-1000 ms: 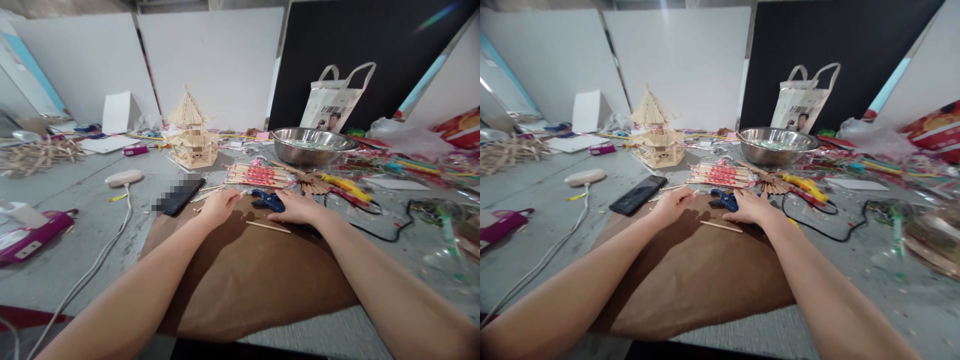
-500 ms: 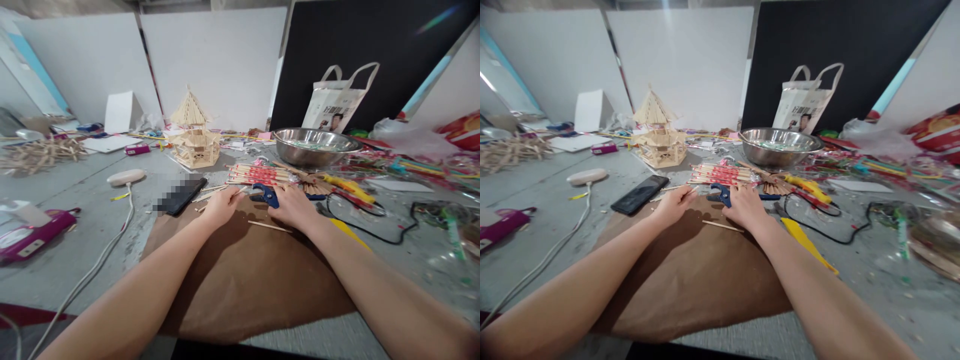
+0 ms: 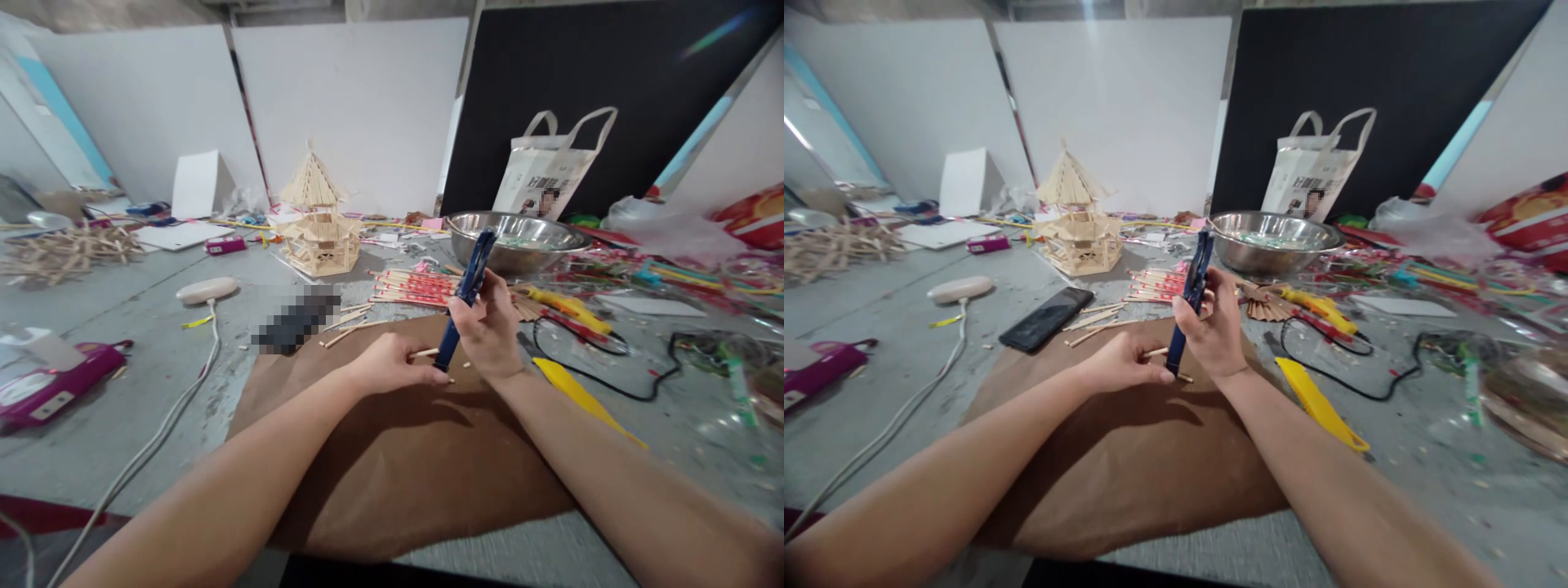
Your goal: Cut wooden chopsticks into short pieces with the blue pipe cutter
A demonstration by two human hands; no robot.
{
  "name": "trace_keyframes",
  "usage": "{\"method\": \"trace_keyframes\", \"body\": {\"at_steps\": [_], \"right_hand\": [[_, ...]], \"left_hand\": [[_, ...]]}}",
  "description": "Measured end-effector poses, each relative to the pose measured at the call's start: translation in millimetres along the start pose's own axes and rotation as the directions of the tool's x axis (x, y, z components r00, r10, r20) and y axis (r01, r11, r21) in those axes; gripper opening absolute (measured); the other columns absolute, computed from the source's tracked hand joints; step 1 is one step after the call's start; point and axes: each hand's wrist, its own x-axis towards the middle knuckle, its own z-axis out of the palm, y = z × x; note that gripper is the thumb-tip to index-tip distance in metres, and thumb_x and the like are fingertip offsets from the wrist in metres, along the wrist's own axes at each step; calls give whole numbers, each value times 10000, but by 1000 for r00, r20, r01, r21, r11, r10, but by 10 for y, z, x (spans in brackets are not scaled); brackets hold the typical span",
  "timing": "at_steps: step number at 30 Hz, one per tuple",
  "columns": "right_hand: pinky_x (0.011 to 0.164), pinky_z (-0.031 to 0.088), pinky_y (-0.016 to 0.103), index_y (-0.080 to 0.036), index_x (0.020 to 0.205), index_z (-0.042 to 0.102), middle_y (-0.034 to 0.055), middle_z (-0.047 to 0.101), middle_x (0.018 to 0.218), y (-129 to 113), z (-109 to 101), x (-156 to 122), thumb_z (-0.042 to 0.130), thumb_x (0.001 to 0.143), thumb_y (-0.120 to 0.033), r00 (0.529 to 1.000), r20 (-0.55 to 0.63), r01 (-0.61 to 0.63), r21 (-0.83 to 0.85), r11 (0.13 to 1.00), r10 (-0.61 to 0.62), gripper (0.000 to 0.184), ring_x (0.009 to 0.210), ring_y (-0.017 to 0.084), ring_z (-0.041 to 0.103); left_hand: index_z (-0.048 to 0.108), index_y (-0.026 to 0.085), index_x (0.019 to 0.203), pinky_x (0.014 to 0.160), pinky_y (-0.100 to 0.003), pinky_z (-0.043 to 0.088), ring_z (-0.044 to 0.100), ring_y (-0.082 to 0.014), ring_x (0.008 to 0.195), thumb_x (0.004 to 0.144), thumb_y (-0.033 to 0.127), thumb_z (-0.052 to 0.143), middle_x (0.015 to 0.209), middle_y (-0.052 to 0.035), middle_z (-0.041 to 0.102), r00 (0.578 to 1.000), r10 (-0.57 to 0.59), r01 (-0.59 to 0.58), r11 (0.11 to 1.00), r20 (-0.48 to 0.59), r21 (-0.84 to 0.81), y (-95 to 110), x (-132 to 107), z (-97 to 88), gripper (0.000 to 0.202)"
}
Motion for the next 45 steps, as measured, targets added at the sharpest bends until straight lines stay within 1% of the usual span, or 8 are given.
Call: {"method": "trace_keyframes", "body": {"at_steps": [3,8,15,21,23,27,32,45], "right_hand": [[716,419,286,-228,1015,383,33,500,947,-7,25,3,479,713,-326,996,-20,-81,118,990,84,332,792,135,501],[786,388,301,-246,995,411,14,499,952,22,-22,8,548,644,-385,975,132,-209,265,941,179,402,860,143,483],[663,409,324,-206,857,480,-21,494,670,35,26,-94,603,557,-374,843,315,-505,183,843,436,365,684,154,485],[724,392,332,-198,946,464,21,534,814,-19,-30,1,505,599,-209,987,113,-116,-8,993,116,350,766,171,493],[775,372,346,-188,1010,437,47,524,931,32,-78,39,514,566,-172,995,98,26,-133,991,-13,450,845,189,484],[803,366,353,-177,1055,435,75,518,1006,127,-112,43,521,531,-156,954,283,186,-283,941,-103,531,923,218,472],[800,374,363,-183,1060,455,79,529,1008,143,-61,-31,529,537,-186,910,414,205,-405,891,-22,529,940,242,471],[802,389,361,-181,1064,485,69,561,1026,205,-68,-58,516,528,-195,888,456,207,-503,839,54,537,931,246,502]], "left_hand": [[574,119,628,442,-170,244,350,-47,459,656,447,500,473,47,413,994,53,-64,992,100,109,25,-9,59,338],[517,131,630,465,-167,272,392,-53,481,719,367,454,519,37,447,991,111,-122,980,76,156,50,-8,108,260],[514,139,636,496,-178,310,427,-70,501,747,339,418,543,15,483,987,152,-161,956,53,247,-1,-14,107,248],[525,159,859,556,-199,360,488,-101,577,788,392,330,655,-13,550,984,137,-100,953,-113,286,-68,25,45,313],[501,161,944,616,-212,378,514,-116,663,822,364,246,729,-30,567,960,146,-80,961,-238,266,-127,48,-11,348],[515,147,925,648,-216,382,515,-121,701,823,339,264,763,-41,571,881,169,-54,964,-441,261,-278,86,-129,331],[524,130,890,577,-195,374,467,-88,585,816,303,294,664,-22,533,852,231,-98,952,-470,290,-351,87,-207,297],[524,118,824,542,-191,354,429,-81,543,801,236,312,579,-5,471,853,292,-121,916,-432,381,-338,70,-240,244]]}}
